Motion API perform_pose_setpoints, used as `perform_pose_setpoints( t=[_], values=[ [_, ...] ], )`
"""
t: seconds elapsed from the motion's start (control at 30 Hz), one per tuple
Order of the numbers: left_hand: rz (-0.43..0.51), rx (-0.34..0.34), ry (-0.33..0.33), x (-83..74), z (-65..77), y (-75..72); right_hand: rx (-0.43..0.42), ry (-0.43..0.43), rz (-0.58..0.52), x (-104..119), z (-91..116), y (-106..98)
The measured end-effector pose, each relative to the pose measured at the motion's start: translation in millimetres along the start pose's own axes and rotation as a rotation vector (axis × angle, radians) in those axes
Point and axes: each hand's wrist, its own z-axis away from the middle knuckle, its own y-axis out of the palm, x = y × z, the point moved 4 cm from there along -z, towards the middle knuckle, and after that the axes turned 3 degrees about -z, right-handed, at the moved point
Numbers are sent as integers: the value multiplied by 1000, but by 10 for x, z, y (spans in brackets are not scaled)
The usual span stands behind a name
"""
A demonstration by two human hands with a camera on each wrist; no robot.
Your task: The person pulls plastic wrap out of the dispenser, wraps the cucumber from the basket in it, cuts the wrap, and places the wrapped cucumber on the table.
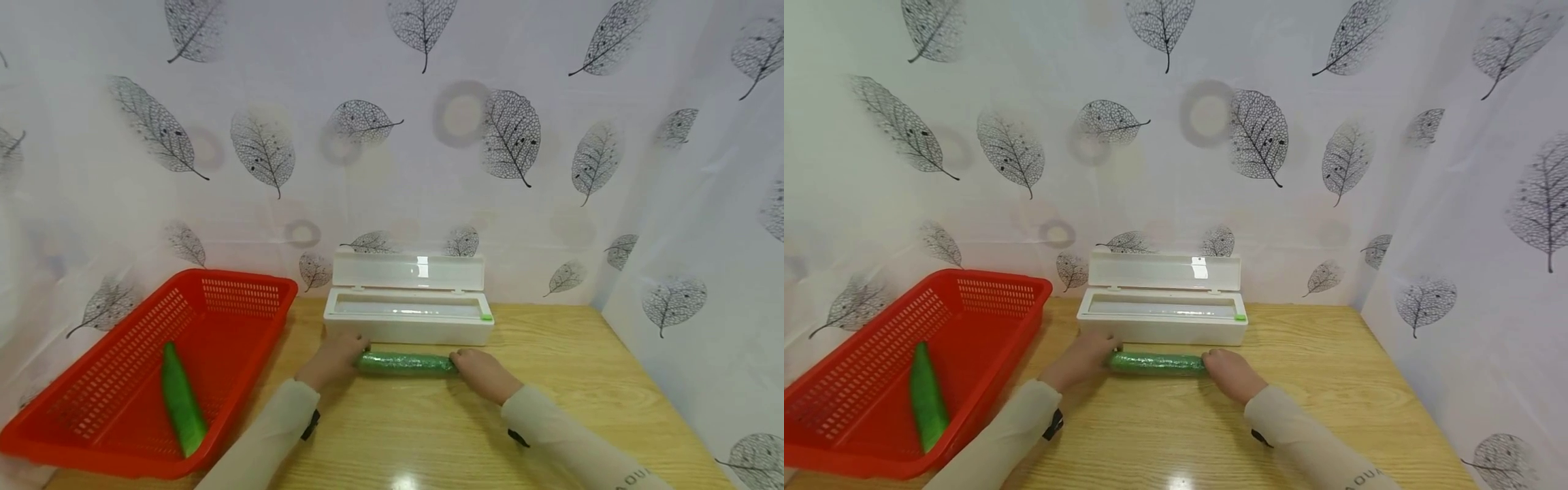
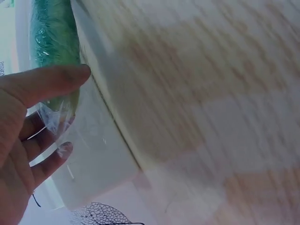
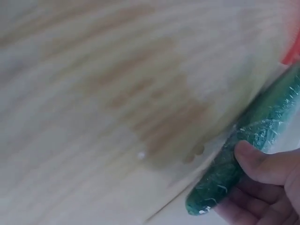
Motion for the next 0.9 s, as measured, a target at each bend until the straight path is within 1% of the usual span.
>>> perform_pose_setpoints(
  t=[0.1,0.17,0.23,0.33,0.4,0.47,0.57,0.63,0.77,0.83,0.9],
  values=[
    [-15,9,14,-27,-5,-7,13,-10,-32,-22,11,-6],
    [-32,5,28,-39,-4,-11,21,-11,-52,-32,21,-9],
    [-29,0,38,-40,-1,-8,27,-11,-72,-34,23,-13],
    [9,-4,42,-24,9,4,22,-12,-85,-31,21,-15],
    [50,2,34,-8,18,9,2,-22,-73,-31,16,-12],
    [94,14,17,7,24,10,-31,-37,-49,-37,9,-9],
    [120,45,-3,30,26,26,-69,-43,-33,-54,-4,-10],
    [115,72,-14,45,24,48,-73,-33,-52,-67,-11,-16],
    [55,99,-30,64,23,86,-60,-10,-111,-69,-26,-49],
    [42,90,-30,64,22,96,-64,-9,-109,-56,-35,-59],
    [24,70,-22,57,20,107,-70,-16,-83,-31,-43,-61]
  ],
)
